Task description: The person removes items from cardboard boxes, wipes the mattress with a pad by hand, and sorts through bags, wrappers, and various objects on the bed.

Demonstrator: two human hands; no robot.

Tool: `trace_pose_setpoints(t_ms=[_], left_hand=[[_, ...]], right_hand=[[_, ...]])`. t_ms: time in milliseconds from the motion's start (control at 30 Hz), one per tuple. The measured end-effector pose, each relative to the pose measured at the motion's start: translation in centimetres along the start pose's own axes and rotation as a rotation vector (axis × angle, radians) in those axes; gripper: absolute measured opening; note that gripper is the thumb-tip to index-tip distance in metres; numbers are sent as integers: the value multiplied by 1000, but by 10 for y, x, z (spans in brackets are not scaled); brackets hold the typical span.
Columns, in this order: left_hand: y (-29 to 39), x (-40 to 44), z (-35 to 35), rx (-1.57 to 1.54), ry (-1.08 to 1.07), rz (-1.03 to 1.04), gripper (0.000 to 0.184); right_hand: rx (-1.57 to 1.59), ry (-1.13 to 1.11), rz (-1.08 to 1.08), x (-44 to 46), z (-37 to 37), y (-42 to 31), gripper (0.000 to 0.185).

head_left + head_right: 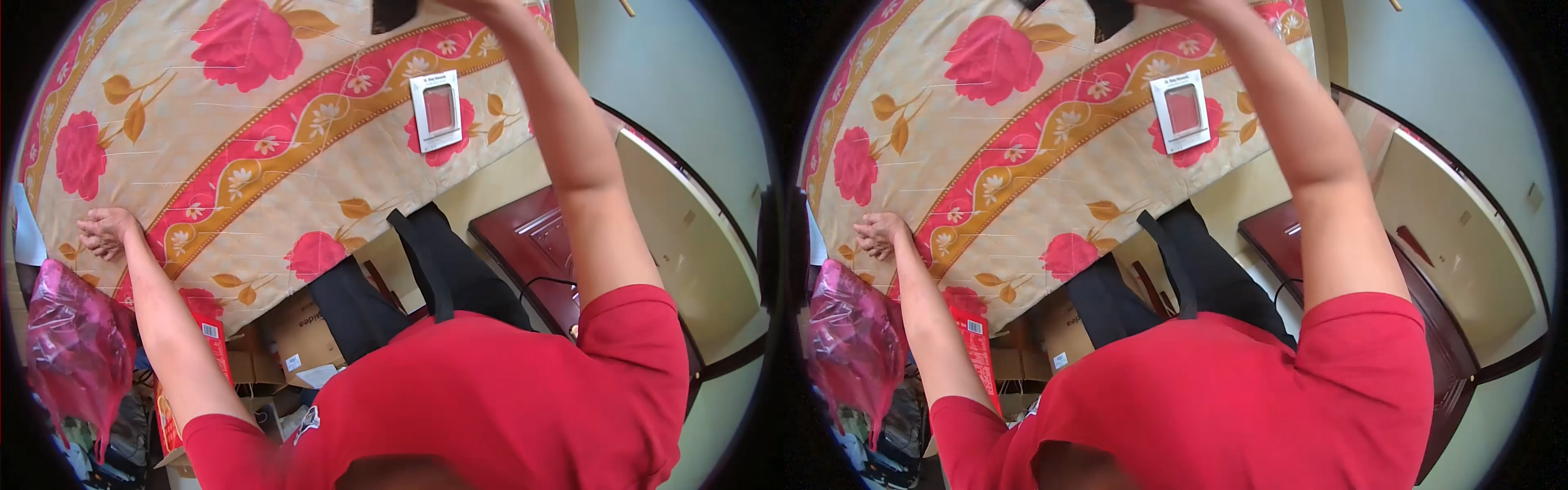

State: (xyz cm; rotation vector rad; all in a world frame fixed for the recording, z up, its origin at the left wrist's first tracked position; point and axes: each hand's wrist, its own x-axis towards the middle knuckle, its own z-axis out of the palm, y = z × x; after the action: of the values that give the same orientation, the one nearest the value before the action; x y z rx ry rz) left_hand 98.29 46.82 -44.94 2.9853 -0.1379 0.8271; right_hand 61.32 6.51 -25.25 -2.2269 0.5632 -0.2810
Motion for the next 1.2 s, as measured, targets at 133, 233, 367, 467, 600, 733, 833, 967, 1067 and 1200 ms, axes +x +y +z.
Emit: trace_pose_setpoints(t_ms=[133, 233, 367, 467, 600, 733, 833, 967, 1067, 1200], left_hand=[[-18, 14, 7, 17, -272, -26, 52], [7, 18, -27, -63, -500, -117, 67], [80, -65, -124, -355, -596, 223, 84], [157, -202, -226, -838, -866, 261, 94], [229, -339, -333, -762, -1107, 604, 107], [280, -384, -360, -370, -1112, 651, 108], [265, -390, -354, -370, -995, 764, 101], [249, -366, -361, -412, -1053, 712, 94], [249, -344, -348, -561, -1010, 677, 95], [238, -321, -346, -717, -990, 594, 96]], right_hand=[[-502, 335, -101, -121, -80, 21, 26], [-278, 523, 269, -218, -94, 18, 32], [224, 1176, 862, -334, -75, 77, 27], [-41, 1270, 1133, -418, -27, 158, 31], [-356, 1028, 1426, -390, 8, 179, 37], [-418, 1002, 1310, -299, 5, 175, 38], [-365, 1110, 1243, -225, -5, 187, 25], [-163, 743, 1013, -134, -25, 187, 35], [444, 979, 672, -97, -40, 183, 41], [274, 943, 535, -152, -66, 126, 39]])
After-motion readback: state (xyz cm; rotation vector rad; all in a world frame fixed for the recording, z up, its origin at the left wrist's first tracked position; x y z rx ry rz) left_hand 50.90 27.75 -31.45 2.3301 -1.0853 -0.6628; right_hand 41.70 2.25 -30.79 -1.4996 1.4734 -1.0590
